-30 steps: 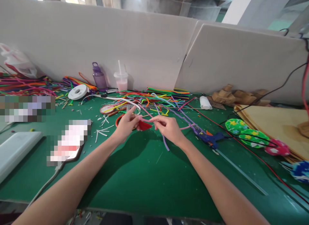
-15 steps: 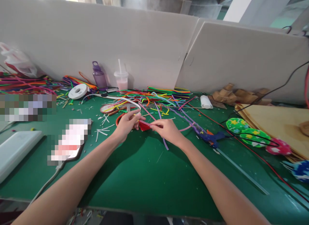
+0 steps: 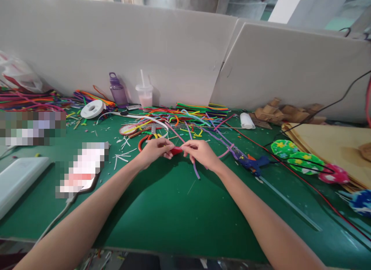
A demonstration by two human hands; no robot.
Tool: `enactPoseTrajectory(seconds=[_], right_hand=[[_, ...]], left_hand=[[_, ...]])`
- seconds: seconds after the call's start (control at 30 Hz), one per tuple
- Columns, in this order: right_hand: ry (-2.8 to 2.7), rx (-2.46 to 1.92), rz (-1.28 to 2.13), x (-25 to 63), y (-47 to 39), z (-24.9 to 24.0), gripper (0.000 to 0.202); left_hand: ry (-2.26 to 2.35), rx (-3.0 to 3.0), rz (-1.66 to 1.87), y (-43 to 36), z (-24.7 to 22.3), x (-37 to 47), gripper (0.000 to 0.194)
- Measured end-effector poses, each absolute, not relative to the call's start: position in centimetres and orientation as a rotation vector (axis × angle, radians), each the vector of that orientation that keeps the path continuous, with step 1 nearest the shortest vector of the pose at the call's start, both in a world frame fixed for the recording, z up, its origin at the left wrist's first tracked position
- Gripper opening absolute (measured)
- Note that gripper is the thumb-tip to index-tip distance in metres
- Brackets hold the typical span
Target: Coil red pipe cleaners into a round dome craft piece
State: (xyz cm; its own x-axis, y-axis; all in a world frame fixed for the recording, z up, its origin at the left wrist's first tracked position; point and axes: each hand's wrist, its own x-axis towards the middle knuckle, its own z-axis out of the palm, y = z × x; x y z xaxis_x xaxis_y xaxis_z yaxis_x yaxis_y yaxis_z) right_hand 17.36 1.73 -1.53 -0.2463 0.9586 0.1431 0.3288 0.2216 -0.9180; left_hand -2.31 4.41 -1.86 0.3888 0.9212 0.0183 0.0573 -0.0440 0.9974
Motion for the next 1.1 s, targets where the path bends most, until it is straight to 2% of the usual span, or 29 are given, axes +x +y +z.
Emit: enactPoseTrajectory(seconds=[0.37,0.63,0.77,0.97,1.1], right_hand=[[-1.661,-1.125,1.101,17.5,2.2,-2.3,0.02],[-1.605,-1.078,1.055,18.0,2.2,-1.3,0.018],[-1.625,-1.11,0.87,17.9,1.8,-0.7,0.007],[-1.85,-1.063,0.295,17.7,1.3,-0.6,0.01],[-1.854,-1.03,0.087,18.3,1.3,-0.3,0.01]], left_hand=[[0.937,1.683,0.851,4.5,-1.9,-2.5,0.021],[0.96,1.537,0.937,4.8,-1.8,-2.7,0.026],[0.934,1.346,1.009,4.8,-1.5,-2.7,0.027],[0.841,1.21,1.03,4.3,-0.7,-2.7,0.029],[0.78,1.162,1.046,4.3,-0.4,-2.8,0.031]])
